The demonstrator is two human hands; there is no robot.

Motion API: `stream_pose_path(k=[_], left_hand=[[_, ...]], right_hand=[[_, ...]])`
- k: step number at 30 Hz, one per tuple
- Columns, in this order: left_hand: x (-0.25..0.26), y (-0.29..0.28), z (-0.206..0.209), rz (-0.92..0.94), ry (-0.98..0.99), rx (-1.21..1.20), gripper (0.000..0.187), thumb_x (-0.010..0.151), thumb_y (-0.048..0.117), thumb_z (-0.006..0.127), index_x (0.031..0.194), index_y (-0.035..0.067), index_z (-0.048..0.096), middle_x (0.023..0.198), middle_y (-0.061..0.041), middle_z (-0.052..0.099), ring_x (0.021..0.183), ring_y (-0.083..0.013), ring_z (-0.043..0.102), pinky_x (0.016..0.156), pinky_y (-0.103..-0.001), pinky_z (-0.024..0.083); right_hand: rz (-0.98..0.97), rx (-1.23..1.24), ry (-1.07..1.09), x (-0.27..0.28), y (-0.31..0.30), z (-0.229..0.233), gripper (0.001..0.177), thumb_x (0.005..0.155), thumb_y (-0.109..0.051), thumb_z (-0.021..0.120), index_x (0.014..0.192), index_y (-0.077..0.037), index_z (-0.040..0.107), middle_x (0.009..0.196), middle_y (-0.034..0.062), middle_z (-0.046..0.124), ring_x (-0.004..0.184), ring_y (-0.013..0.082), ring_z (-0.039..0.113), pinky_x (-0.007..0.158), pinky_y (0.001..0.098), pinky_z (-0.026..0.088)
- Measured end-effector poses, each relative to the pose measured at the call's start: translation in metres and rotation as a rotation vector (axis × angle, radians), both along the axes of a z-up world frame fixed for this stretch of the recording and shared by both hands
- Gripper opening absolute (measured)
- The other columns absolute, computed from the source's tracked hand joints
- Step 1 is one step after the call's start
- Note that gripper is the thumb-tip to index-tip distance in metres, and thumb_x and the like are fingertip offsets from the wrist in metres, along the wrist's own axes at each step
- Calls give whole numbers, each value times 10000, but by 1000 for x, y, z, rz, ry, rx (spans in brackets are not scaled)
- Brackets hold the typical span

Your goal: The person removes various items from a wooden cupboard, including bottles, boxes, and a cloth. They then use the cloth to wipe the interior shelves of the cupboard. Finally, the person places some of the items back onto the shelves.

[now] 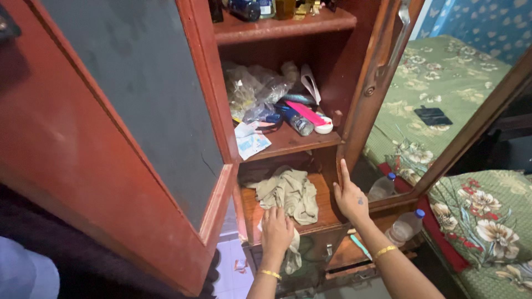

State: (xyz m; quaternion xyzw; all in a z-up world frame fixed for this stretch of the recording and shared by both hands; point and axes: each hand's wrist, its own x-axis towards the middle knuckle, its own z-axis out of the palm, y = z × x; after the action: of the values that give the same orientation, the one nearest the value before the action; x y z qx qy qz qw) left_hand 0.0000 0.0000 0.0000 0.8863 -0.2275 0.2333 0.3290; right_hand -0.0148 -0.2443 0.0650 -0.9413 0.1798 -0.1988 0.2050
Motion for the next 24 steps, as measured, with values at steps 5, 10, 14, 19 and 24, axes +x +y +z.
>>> stream_pose_path(k=[5, 10, 14, 19, 24], left_hand=[[-4, -1, 6, -10, -12, -39, 206, 829, 143, 626, 972, -4, 604, 1049, -205, 611, 1030, -407, 575, 895, -517, 481], [-4, -2, 4, 8, -51, -14, 204, 829, 152, 631, 963, 1, 603, 1035, -208, 605, 1029, -412, 572, 903, -520, 478], [-3, -2, 1, 7, -45, -23, 204, 829, 159, 635, 955, 3, 601, 1033, -202, 609, 1041, -416, 574, 894, -523, 476], [-3, -2, 6, 0, -58, -31, 196, 840, 158, 631, 955, 2, 599, 1032, -204, 611, 1023, -414, 577, 887, -525, 483], [-7, 0, 11, -6, -30, -50, 168, 855, 145, 626, 935, 1, 590, 1027, -200, 611, 1030, -413, 581, 883, -520, 493]], right_hand=[[2, 7, -26, -2, 0, 2, 841, 967, -334, 569, 1640, -349, 64, 962, 268, 717, 854, 487, 687, 746, 589, 541], [40, 24, -77, -5, 0, 2, 849, 955, -308, 581, 1638, -342, 78, 948, 273, 711, 841, 492, 675, 717, 590, 526], [21, 34, -49, -1, -2, -4, 857, 964, -298, 596, 1645, -330, 77, 936, 265, 712, 837, 489, 675, 717, 589, 517], [33, -3, -110, -1, -1, -3, 846, 967, -288, 615, 1645, -323, 111, 950, 252, 710, 840, 484, 674, 719, 582, 519], [67, -22, -241, -11, 5, -1, 730, 967, -267, 628, 1610, -344, 289, 989, 181, 725, 853, 420, 694, 728, 528, 543]])
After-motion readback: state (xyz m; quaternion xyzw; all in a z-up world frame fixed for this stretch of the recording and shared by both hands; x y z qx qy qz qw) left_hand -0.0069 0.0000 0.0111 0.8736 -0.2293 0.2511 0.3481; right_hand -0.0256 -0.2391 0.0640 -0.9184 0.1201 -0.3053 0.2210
